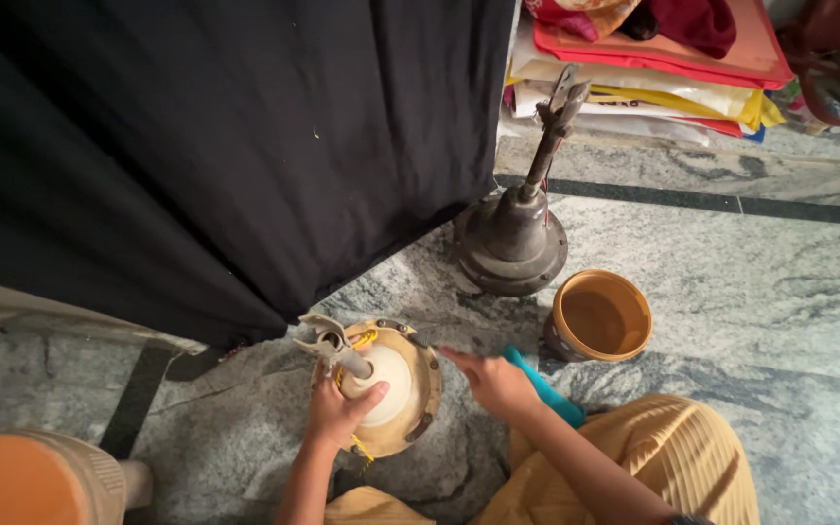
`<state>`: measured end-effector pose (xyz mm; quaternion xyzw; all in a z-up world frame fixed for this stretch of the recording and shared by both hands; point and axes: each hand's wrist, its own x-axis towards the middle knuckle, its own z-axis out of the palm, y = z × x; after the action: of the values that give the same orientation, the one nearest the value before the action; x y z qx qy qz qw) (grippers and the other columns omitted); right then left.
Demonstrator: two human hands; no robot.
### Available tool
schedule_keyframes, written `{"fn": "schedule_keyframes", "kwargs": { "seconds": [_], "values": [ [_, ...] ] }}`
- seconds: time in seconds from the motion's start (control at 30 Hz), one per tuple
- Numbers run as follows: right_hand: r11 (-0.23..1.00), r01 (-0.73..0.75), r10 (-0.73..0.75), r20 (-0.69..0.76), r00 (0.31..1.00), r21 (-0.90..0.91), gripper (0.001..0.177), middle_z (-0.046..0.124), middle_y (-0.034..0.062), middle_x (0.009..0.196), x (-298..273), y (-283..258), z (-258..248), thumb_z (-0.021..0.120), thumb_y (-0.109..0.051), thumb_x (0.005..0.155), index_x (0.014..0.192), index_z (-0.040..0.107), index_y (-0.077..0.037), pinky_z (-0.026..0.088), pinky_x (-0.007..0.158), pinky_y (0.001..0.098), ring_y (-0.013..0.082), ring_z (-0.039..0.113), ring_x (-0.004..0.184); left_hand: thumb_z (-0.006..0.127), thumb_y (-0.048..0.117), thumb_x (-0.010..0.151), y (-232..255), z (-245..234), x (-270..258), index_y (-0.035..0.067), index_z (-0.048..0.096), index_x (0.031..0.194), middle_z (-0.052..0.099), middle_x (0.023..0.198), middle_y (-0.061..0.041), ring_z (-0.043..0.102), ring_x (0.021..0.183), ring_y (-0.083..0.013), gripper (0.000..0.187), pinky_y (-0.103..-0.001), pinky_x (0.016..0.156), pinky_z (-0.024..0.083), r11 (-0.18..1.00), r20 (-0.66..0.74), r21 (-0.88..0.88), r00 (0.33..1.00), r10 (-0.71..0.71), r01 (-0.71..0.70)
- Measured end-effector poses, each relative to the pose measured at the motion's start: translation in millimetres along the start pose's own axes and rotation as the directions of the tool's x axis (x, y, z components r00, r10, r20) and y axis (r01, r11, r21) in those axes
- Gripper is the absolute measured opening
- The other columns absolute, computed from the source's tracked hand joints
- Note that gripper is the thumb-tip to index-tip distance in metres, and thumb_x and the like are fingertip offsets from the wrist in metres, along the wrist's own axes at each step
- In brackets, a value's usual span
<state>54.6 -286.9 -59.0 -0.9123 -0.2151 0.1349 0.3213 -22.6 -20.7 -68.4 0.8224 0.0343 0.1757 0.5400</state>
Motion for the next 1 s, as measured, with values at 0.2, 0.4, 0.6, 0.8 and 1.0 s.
{"fn": "schedule_keyframes", "kwargs": {
  "seconds": [0.2,0.4,0.6,0.8,1.0],
  "values": [
    [0.982,0.191,-0.191,-0.012,0.982,0.014,0.05,0.075,0.0141,0.102,50,-20,9,0.061,-0.013,0.091,0.136,0.065,-0.035,0.059,0.071,0.045,0.0353,0.074,0.081,0.085,0.039,0.067,6,-5,1,0.016,0.066,0.128,0.074,0.119,-0.008,0.07,0.113,-0.0237,0.067,-0.038,0.099,0.053,0.968,0.082,0.011,0.964,-0.253,0.253],
    [0.97,0.239,-0.237,0.054,0.97,-0.039,0.05,0.075,0.0127,0.107,49,-2,0,0.06,-0.015,0.094,0.139,0.062,-0.035,0.057,0.072,0.0456,0.0358,0.073,0.085,0.085,0.044,0.066,9,-10,13,0.016,0.068,0.128,0.065,0.13,-0.012,0.06,0.122,-0.0321,0.07,-0.045,0.102,0.047,0.984,0.08,0.173,0.995,-0.063,0.048],
    [0.984,0.179,-0.174,0.15,0.973,-0.016,0.051,0.076,0.0114,0.109,-6,48,-17,0.057,-0.013,0.094,0.14,0.06,-0.035,0.06,0.069,0.0423,0.0322,0.076,0.078,0.084,0.051,0.066,2,-14,22,0.016,0.069,0.127,0.065,0.133,-0.008,0.057,0.133,-0.0315,0.072,-0.052,0.122,0.025,0.959,0.224,0.282,0.972,-0.073,0.007],
    [0.996,-0.016,0.036,0.222,0.974,-0.092,0.059,0.075,0.018,0.092,-65,23,-4,0.057,-0.008,0.09,0.143,0.06,-0.034,0.059,0.07,0.0431,0.0351,0.074,0.074,0.088,0.05,0.065,12,-10,21,0.008,0.069,0.118,0.057,0.141,-0.02,0.048,0.135,-0.0401,0.07,-0.057,0.118,0.017,0.89,0.233,0.387,0.959,0.16,-0.243],
    [0.991,0.104,-0.112,0.09,0.99,0.085,0.055,0.076,0.0184,0.093,-92,9,6,0.059,-0.005,0.086,0.136,0.066,-0.023,0.058,0.072,0.0425,0.0358,0.074,0.082,0.086,0.054,0.066,27,-10,6,0.014,0.072,0.11,0.066,0.127,-0.011,0.057,0.127,-0.032,0.061,-0.048,0.115,0.037,0.885,0.104,0.463,0.995,-0.004,-0.045]
  ]
}}
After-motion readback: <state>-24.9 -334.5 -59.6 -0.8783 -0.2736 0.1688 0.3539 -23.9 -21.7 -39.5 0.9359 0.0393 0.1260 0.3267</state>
